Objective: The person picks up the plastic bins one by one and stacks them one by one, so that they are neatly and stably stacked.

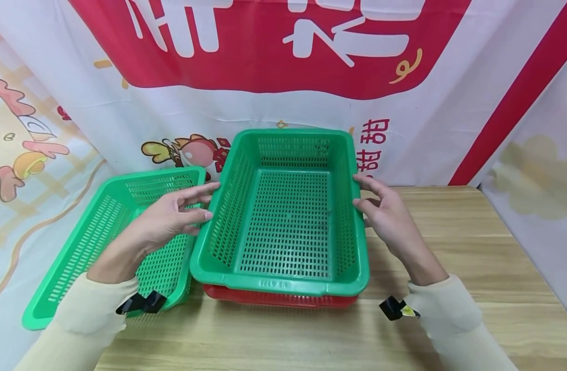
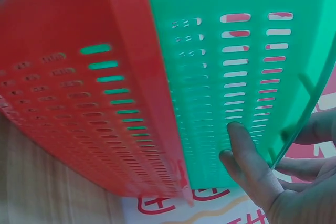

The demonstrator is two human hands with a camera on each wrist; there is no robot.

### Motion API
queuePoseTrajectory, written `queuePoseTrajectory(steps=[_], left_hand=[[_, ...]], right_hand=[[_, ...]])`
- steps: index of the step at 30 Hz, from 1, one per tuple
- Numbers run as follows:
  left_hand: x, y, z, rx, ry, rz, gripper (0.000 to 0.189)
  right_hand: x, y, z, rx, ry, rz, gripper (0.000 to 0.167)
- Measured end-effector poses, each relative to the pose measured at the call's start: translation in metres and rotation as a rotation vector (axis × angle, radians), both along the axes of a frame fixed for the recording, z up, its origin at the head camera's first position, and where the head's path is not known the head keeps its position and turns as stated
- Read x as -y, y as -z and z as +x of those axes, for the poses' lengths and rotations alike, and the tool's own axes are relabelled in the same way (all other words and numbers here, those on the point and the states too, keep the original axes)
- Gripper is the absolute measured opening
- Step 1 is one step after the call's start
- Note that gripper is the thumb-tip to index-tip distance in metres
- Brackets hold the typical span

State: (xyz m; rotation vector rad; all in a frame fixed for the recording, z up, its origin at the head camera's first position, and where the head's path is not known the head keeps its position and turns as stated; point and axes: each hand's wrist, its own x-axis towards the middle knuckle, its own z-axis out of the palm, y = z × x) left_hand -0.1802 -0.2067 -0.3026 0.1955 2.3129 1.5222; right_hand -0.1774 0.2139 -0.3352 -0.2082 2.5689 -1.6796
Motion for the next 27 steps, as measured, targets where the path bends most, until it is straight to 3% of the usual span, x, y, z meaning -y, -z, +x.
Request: queuePoseTrajectory(steps=[8, 27], left_hand=[[0.001, 0.005, 0.001, 0.02, -0.002, -0.034, 0.069], [-0.006, 0.006, -0.002, 0.053, 0.044, -0.105, 0.074]], right_hand=[[0.001, 0.006, -0.002, 0.036, -0.014, 0.0, 0.058], [-0.002, 0.019, -0.004, 0.064, -0.046, 0.015, 0.06]])
